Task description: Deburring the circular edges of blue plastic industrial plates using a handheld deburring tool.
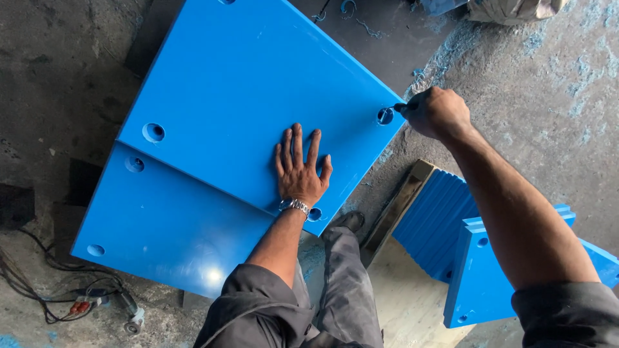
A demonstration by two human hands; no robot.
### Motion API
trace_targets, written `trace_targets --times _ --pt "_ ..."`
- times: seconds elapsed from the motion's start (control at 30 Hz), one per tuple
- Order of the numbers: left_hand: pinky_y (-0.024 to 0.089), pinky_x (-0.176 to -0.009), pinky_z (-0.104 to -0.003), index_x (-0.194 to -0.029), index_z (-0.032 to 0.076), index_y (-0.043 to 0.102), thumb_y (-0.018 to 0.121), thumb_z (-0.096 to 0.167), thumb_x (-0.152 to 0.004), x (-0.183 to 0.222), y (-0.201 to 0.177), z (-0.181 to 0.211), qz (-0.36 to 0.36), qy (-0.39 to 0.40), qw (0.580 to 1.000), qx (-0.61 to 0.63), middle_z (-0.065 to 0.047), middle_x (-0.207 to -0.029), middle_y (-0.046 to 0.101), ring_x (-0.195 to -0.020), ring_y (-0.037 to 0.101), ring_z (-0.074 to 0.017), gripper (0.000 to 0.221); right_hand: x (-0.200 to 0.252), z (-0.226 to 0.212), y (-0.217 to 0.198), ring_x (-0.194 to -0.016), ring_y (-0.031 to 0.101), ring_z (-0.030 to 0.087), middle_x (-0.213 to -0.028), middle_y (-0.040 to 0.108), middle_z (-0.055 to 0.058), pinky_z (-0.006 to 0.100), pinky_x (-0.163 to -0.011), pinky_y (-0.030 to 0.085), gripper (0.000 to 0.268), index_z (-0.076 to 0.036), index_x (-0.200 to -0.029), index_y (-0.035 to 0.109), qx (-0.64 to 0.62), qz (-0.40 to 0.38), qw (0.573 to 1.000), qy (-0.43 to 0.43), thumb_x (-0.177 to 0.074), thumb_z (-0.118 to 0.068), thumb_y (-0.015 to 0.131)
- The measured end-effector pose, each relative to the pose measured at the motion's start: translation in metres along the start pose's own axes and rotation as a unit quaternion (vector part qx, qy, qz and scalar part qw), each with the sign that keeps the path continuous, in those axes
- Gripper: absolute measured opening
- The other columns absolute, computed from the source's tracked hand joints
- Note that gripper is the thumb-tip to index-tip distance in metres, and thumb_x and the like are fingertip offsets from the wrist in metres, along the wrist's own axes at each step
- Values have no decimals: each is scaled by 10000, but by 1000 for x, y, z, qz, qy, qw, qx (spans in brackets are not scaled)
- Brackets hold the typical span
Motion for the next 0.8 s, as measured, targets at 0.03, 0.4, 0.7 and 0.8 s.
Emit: trace_targets --times 0.03,0.4,0.7,0.8 --pt "198 -1260 -569 -1610 322 320 405 522 -1061 1 -1 0 -2 0 1000 0 -117 -1695 224 -1563 246 -315 591 1 5 6 -571 595 196 -707 639 115 357 -477 499 566 -71 -939 746 0 -2 1000 1 -1038 -576 511" --pt "190 -1254 -569 -1607 323 309 392 524 -1053 -1 -2 1 -18 -2 1000 6 -121 -1694 208 -1561 232 -315 596 2 36 51 -625 528 189 -751 663 108 385 -526 429 464 -35 -970 791 -231 -46 972 18 -1026 -464 626" --pt "200 -1270 -565 -1622 325 298 417 520 -1066 3 3 0 18 2 1000 11 -108 -1708 200 -1578 228 -317 600 38 9 7 -621 584 220 -764 663 50 390 -521 477 341 -269 -988 781 -26 126 989 -78 -943 -593 685" --pt "195 -1278 -561 -1622 328 292 428 527 -1069 1 -1 1 23 0 1000 17 -97 -1710 191 -1580 219 -306 603 21 6 11 -641 657 190 -745 711 60 366 -582 525 413 -217 -963 793 96 117 984 -96 -1073 -556 584"
Point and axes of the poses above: each hand's wrist, its own x-axis away from the middle knuckle, its own y-axis out of the palm, z = x × y, the point moved 2 cm from there along -x, towards the middle knuckle
